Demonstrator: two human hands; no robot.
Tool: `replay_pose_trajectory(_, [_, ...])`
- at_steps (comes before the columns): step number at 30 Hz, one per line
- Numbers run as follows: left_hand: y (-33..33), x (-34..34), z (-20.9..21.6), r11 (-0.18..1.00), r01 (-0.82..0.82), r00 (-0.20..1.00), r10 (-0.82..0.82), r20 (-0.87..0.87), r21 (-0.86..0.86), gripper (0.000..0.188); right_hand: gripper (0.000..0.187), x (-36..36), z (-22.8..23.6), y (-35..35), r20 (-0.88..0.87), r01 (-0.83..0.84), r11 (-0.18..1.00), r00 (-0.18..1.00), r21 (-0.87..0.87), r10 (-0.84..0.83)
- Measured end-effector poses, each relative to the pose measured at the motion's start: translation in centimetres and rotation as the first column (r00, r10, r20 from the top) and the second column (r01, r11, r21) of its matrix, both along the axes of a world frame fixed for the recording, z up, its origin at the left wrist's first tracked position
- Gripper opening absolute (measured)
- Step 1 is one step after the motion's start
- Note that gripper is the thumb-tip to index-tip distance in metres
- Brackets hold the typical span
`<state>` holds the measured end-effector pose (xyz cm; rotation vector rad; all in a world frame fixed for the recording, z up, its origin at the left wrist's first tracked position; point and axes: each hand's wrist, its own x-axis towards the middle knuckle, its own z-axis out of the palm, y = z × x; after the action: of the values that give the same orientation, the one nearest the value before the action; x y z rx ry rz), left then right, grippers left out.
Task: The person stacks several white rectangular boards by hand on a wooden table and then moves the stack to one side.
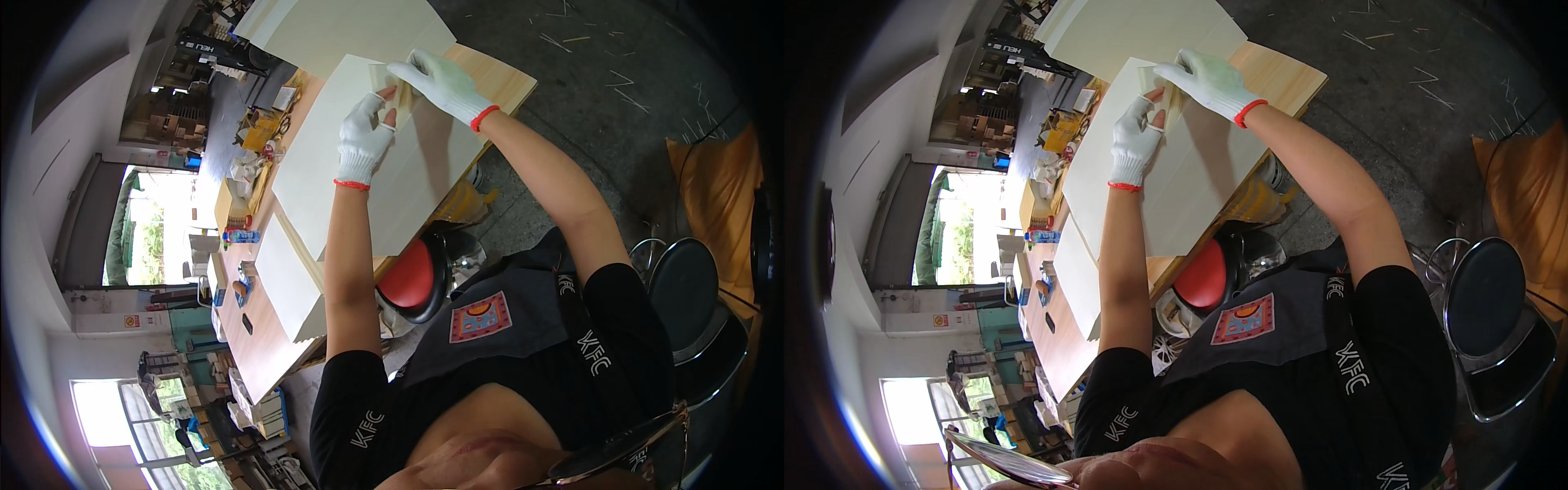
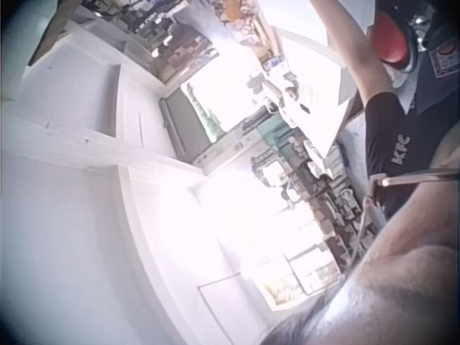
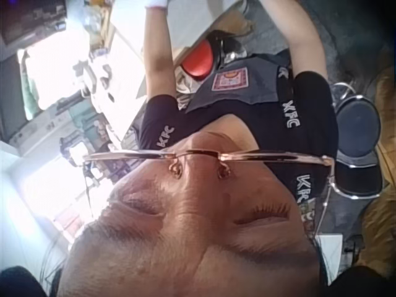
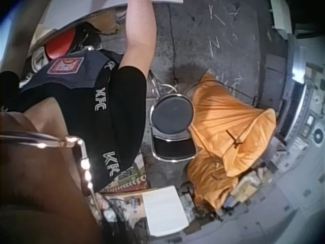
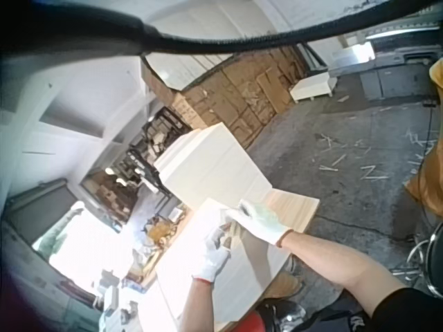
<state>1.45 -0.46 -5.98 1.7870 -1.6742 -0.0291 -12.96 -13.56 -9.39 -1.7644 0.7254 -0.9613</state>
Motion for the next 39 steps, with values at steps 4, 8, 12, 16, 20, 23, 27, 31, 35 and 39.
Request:
replay_pose_trajectory(4, [0.4, -1.3, 1.1, 0.996, -0.079, 0.996, 0.08, -0.034, 0.029, 0.035, 0.062, -1.9, 0.0, -1.8, -0.255, 0.013, 0.979, 0.965, -0.203, -0.066])
replay_pose_trajectory(8, [0.1, -0.4, 0.5, 1.0, -0.005, 1.0, 0.005, 0.012, -0.021, 0.032, 0.049, -2.2, -0.7, -2.9, -0.351, -0.117, 0.76, 0.924, -0.64, -0.153])
replay_pose_trajectory(12, [0.3, -0.7, 0.7, 0.999, -0.018, 0.999, 0.019, -0.026, 0.028, 0.026, 0.04, -1.7, 0.6, -3.5, -0.274, -0.151, 0.626, 0.956, -0.765, -0.104])
replay_pose_trajectory(16, [0.3, -0.3, 0.7, 0.999, -0.025, 0.999, 0.025, -0.025, 0.023, 0.023, 0.05, -0.1, 0.6, -2.6, -0.217, -0.151, 0.887, 0.974, -0.436, 0.059])
replay_pose_trajectory(20, [0.3, -0.4, 0.9, 1.0, -0.022, 0.998, 0.023, -0.053, 0.016, 0.022, 0.059, -0.7, 0.6, -0.8, -0.136, -0.139, 0.986, 0.983, -0.096, 0.125])
replay_pose_trajectory(23, [0.5, -1.2, 1.5, 0.984, -0.09, 0.979, 0.116, -0.168, 0.156, 0.025, 0.062, -0.6, 0.2, -0.6, -0.132, -0.072, 0.994, 0.989, -0.087, 0.06])
replay_pose_trajectory(27, [0.2, -0.8, 1.0, 0.98, -0.089, 0.968, 0.126, -0.216, 0.176, 0.034, 0.064, -0.2, -0.5, -0.7, -0.116, -0.045, 0.994, 0.993, -0.098, 0.033])
replay_pose_trajectory(31, [0.2, -0.3, 0.8, 0.982, -0.067, 0.98, 0.098, -0.175, 0.174, 0.032, 0.063, -0.5, -0.2, -0.6, -0.117, -0.065, 0.993, 0.992, -0.096, 0.054])
replay_pose_trajectory(35, [-0.1, 0.1, 0.0, 0.998, 0.007, 0.995, -0.013, -0.096, -0.059, 0.028, 0.063, -1.1, 1.8, -0.7, -0.295, -0.174, 0.985, 0.942, -0.016, 0.162])
replay_pose_trajectory(39, [0.0, 0.3, 0.3, 0.999, -0.026, 0.999, 0.027, -0.033, 0.032, 0.029, 0.067, -1.1, 1.3, -0.6, -0.25, -0.159, 0.987, 0.957, -0.023, 0.149])
